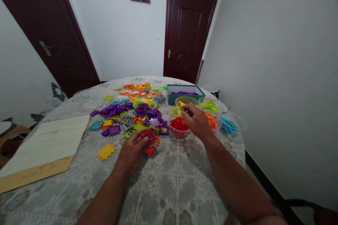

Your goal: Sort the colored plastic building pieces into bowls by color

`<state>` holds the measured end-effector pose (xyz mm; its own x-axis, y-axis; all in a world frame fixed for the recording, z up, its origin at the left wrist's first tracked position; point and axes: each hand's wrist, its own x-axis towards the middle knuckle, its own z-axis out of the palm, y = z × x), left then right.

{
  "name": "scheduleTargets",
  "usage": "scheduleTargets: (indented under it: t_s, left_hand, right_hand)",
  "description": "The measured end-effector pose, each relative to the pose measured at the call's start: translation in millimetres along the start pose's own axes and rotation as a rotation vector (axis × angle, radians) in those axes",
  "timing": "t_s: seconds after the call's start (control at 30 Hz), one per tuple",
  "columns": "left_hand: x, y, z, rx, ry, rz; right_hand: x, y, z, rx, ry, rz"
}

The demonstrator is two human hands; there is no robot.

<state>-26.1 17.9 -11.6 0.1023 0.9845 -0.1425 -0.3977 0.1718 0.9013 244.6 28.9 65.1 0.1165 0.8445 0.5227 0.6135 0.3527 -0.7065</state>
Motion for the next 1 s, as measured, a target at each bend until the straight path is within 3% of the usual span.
scheduleTargets:
  t_s: [0.17, 0.3, 0.4, 0.57, 0.77, 0.87, 1.0]
  left_hand:
    - [-1.5, -0.5, 1.4, 0.083, 0.029, 0.024]
    - [-2.8, 0.1, 4.4, 0.094, 0.035, 0.041]
    - [-3.3, 0.4, 5.7, 0.124, 0.064, 0.037]
    - [-5.9, -2.1, 4.3, 0.138, 0.050, 0.044]
    - [-8.2, -2.6, 2.2, 0.231, 0.016, 0.063]
    - [-8.8, -1.4, -0.2, 0.283, -0.018, 0.075]
    - [-7.2, -2.1, -4.2, 0.333, -0.045, 0.106]
  right_hand:
    - [31.6, 64.8, -58.8, -0.315, 0.449, 0.014]
    - [38.1, 98.0, -78.3, -0.463, 0.510, 0.054]
    - [33.7, 90.5, -71.4, -0.438, 0.486, 0.021]
    - [15.8, 40.7, -32.7, -0.210, 0.288, -0.081]
    - [-25.0, -17.7, 23.7, -0.027, -0.181, -0.210]
    - [-44.7, -33.4, 48.5, 0.045, -0.361, -0.183]
    - [-55.4, -38.2, 65.9, 0.083, -0.412, -0.182]
